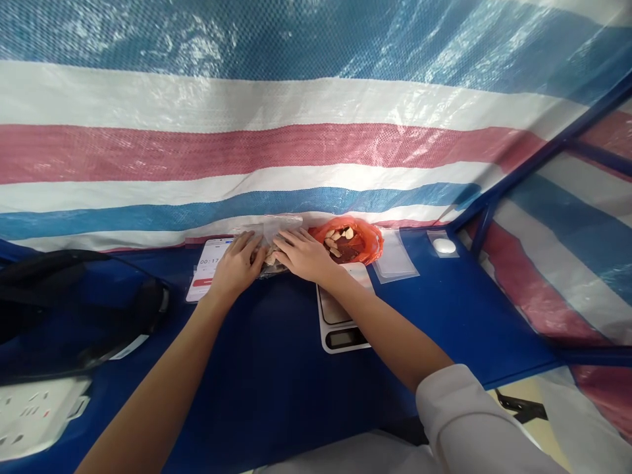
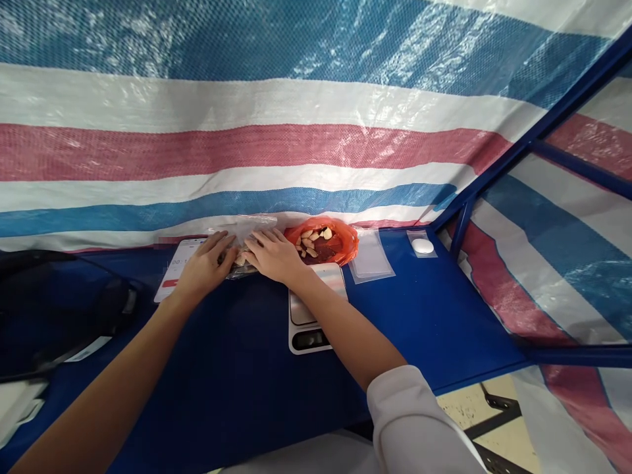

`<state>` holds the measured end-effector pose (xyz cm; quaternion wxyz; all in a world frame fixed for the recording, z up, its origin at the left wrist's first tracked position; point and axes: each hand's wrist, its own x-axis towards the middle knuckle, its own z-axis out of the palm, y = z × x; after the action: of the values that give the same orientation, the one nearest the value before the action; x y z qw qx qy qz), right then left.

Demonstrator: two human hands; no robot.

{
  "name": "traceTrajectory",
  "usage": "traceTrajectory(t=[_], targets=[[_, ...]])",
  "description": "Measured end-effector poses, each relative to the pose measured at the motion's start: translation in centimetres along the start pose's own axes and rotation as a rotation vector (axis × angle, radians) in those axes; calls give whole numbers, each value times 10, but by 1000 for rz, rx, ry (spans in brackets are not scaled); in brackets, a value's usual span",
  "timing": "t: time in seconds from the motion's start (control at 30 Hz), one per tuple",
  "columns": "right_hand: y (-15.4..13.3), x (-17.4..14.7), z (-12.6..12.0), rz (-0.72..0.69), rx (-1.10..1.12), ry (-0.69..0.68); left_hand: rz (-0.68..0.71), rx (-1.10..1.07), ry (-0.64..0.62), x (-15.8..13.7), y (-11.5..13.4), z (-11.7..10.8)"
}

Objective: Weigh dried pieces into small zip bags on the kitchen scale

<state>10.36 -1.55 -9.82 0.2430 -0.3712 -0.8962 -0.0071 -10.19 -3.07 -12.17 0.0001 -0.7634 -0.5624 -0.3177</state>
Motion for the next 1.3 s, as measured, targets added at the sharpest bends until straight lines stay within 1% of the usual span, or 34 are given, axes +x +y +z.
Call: traceTrajectory(t=[0.23,0.33,0.43,0.57,0.63,0.77,0.83,0.93,1.03,1.17,1.3], targets=[[1,2,-11,-5,55,-18,7,15,33,3,7,-5],[0,-2,-20,15,103,15,17,2,77,2,18,-11],[0,-14,-30,43,136,74,31,-12,131,-2,36,-14],[7,-43,-44,84,175,129,44,-27,171,-13,65,-12],[13,-62,-52,135,190,167,57,-34,181,-19,79,-8],[31,-111,-65,180,188,210,74,-22,195,-34,100,3],[42,-138,-70,248,166,238,81,-22,197,-42,108,8],[62,-176,-73,394,136,258,92,-14,180,-55,116,14],[82,-205,-69,480,78,205,88,20,139,-66,119,22],[98,-221,-59,455,-10,73,56,92,48,-77,114,33],[99,-223,-52,458,-83,0,23,166,-67,-81,107,43]])
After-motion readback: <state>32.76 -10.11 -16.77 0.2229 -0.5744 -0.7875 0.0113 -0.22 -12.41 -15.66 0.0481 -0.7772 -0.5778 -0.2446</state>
